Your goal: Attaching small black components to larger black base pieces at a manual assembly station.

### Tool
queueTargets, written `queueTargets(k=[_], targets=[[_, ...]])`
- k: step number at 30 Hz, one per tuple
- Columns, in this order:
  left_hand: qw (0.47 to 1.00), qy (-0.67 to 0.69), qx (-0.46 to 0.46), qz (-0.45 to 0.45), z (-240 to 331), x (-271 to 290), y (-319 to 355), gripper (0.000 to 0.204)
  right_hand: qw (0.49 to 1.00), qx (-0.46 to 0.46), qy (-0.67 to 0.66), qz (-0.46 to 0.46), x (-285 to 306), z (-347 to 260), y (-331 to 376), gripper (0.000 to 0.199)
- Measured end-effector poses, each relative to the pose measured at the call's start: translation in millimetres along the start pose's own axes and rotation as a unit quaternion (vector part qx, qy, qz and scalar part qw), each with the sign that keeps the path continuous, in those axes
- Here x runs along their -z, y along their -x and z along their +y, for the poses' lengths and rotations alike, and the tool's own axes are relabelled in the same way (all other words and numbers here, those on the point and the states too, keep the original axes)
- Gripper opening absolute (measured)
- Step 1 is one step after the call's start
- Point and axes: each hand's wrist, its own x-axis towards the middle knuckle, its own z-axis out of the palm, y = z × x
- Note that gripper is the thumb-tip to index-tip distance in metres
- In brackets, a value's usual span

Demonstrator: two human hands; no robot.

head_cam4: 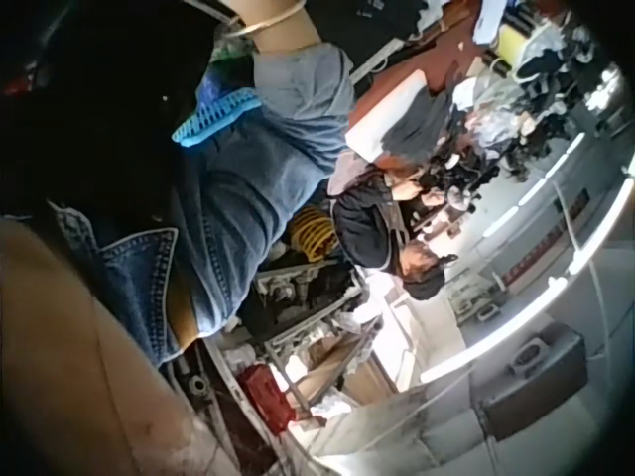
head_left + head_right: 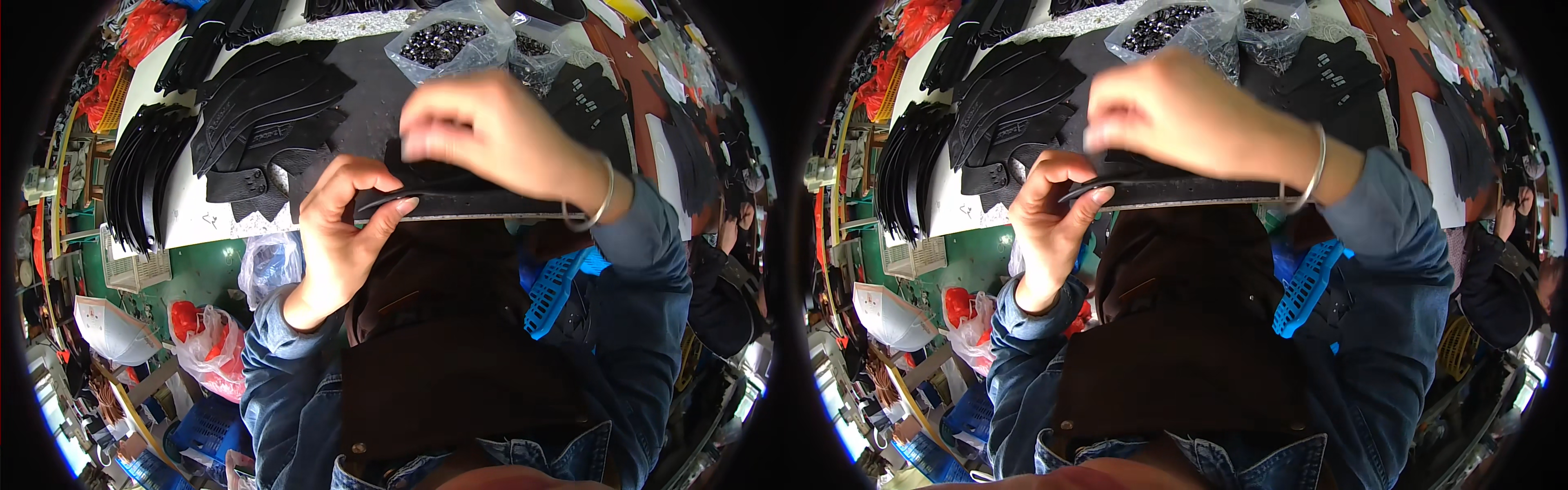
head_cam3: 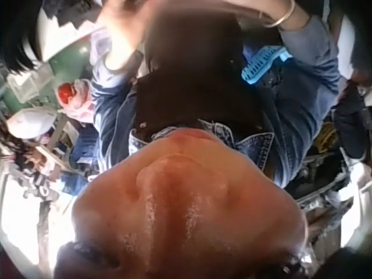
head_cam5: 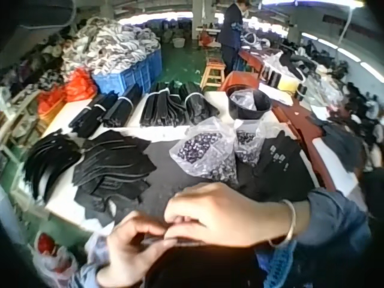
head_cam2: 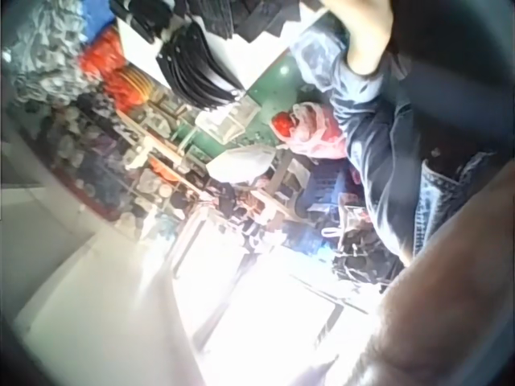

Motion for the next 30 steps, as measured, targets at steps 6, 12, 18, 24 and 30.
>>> queueTargets(k=[6, 12, 18, 24, 30], targets=[[0.981, -0.125, -0.135, -0.061, 7.8, -0.7, 3.9, 0.026, 0.898, -0.046, 0.435, -0.054, 14.9, 83.4, -32.3, 0.019], [0.981, -0.125, -0.139, -0.056, 6.3, 0.7, 5.9, 0.027, 0.879, -0.014, 0.475, -0.045, 22.3, 85.7, -33.8, 0.013], [0.975, -0.142, -0.172, -0.011, 11.3, 1.9, 1.6, 0.028, 0.999, -0.015, 0.046, -0.023, -2.3, -1.6, -0.4, 0.014], [0.962, -0.130, -0.241, 0.006, 19.6, -0.1, -2.9, 0.030, 0.990, -0.044, -0.122, -0.054, -9.6, -27.3, 20.0, 0.015], [0.970, -0.122, -0.209, 0.003, 25.8, -1.9, 2.4, 0.028, 0.985, -0.043, -0.158, -0.056, -13.0, -32.3, 25.2, 0.019]])
